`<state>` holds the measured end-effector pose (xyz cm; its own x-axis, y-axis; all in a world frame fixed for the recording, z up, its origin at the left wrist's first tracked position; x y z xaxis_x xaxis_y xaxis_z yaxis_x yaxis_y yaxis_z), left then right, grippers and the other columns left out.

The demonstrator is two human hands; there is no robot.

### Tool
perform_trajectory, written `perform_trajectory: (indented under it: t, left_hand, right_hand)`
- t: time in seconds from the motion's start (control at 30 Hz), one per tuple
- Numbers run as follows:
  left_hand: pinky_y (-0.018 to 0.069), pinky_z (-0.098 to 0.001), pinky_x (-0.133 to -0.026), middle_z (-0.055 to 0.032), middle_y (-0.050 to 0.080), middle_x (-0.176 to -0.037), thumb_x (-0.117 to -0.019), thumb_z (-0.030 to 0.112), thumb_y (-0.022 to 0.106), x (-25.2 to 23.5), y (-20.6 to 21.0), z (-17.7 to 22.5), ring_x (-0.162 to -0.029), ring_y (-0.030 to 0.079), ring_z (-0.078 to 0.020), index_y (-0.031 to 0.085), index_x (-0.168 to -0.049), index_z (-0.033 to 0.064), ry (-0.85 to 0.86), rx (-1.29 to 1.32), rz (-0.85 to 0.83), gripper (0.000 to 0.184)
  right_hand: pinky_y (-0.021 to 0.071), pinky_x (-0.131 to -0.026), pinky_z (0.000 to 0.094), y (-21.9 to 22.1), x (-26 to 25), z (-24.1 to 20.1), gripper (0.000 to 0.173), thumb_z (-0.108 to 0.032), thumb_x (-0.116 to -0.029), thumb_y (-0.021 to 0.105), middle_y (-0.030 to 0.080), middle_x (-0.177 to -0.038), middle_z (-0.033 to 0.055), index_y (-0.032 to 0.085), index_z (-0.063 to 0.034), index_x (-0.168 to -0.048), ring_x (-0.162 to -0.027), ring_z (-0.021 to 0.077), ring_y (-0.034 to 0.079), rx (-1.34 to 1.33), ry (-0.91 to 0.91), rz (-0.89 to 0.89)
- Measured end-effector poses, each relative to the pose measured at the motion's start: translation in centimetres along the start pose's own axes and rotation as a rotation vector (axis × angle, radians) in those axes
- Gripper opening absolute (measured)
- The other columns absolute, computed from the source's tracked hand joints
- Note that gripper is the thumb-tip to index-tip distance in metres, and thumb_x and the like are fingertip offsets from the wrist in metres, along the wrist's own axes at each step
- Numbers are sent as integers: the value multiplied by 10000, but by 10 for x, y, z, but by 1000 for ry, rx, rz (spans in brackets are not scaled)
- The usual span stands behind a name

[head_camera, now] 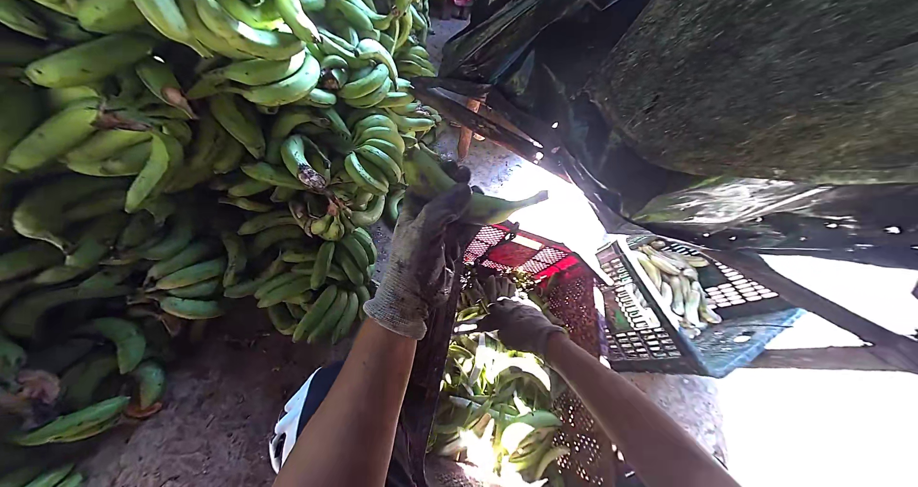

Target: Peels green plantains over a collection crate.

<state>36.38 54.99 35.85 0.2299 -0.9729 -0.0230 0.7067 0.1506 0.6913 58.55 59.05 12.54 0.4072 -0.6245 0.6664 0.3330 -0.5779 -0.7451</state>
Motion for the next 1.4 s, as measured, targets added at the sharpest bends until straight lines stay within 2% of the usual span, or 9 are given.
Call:
perform_trajectory:
  t: [0.1,0.27,0.53,0.7,0.8,0.87,1.03,1.3,1.4]
  left_hand:
    - [604,-420,-862,-111,658,-1261,-978,234,673,-2,1,-8,-1010,703,-249,470,-1430,192,31,-60,-4,497]
    - [621,-373,-764,-108,692,-1094,-909,184,753,3,24,-25,-895,700,-216,522,-1374,100,130,-263,-2,526]
    - [602,-289,-819,-29,714,-1066,-876,139,777,31,70,-60,-947,695,-133,590,-1277,70,302,-578,-229,447]
    - [592,-346,-873,-117,689,-1136,-915,89,725,34,75,-67,-1013,683,-210,549,-1304,48,125,-268,-384,429]
    - [606,-336,-784,-108,684,-1096,-949,269,677,26,66,-75,-937,695,-204,468,-1411,105,-74,-277,-374,533]
    - [598,-285,-666,-67,689,-1031,-1004,461,546,21,61,-77,-806,690,-149,397,-1507,183,-126,-388,-349,593]
    - [581,-283,-657,-98,690,-1046,-1080,448,387,16,52,-87,-789,679,-156,460,-1502,189,-158,-442,-290,500]
    - [601,-304,-638,-87,692,-1018,-1089,448,372,60,72,-110,-778,682,-160,568,-1368,113,-364,-407,-408,478]
    - [611,-358,-570,-130,685,-1017,-1077,454,410,53,66,-111,-721,694,-220,547,-1370,118,-450,-345,-398,466]
  right_hand:
    - [484,-1045,550,-40,74,28,412,-330,-1039,510,626,-1392,58,560,-264,-1442,-1270,241,602,-506,45,151]
    - [611,-636,358,-90,177,35,501,-281,-966,677,717,-991,62,544,-165,-1435,-739,173,696,-1334,-39,661]
    - [654,-649,388,-107,228,28,430,-181,-969,670,740,-937,78,576,-12,-1353,-714,193,726,-1398,-275,1034]
    - [590,-686,447,-32,173,40,469,-465,-1037,545,682,-1002,118,560,-128,-1362,-761,239,685,-1277,107,220]
    - [577,-634,337,-56,184,43,474,-514,-1059,467,691,-954,37,591,-210,-1402,-693,132,653,-1297,-36,467]
    - [577,-866,297,-82,201,40,393,-400,-1061,524,703,-1150,-14,621,-215,-1394,-962,58,670,-1123,-194,740]
    - [566,-930,391,-91,226,12,473,-458,-956,642,701,-1187,66,638,-297,-1400,-1085,170,664,-586,-348,1087]
    - [561,-908,541,-126,216,87,353,-327,-989,640,718,-1182,90,686,-243,-1328,-1055,282,692,-541,63,1245]
    - [562,-858,400,-121,217,99,308,-312,-1020,590,708,-1088,15,680,-246,-1307,-973,152,666,-796,-63,1148]
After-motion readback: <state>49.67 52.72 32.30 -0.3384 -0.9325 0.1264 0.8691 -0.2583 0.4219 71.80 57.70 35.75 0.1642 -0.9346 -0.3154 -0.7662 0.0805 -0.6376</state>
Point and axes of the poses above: each hand's wrist, its own x-axis away from the middle knuckle, its own y-axis out of the palm, z = x × y, the point moved 9 cm from there along -x, towards the middle knuckle
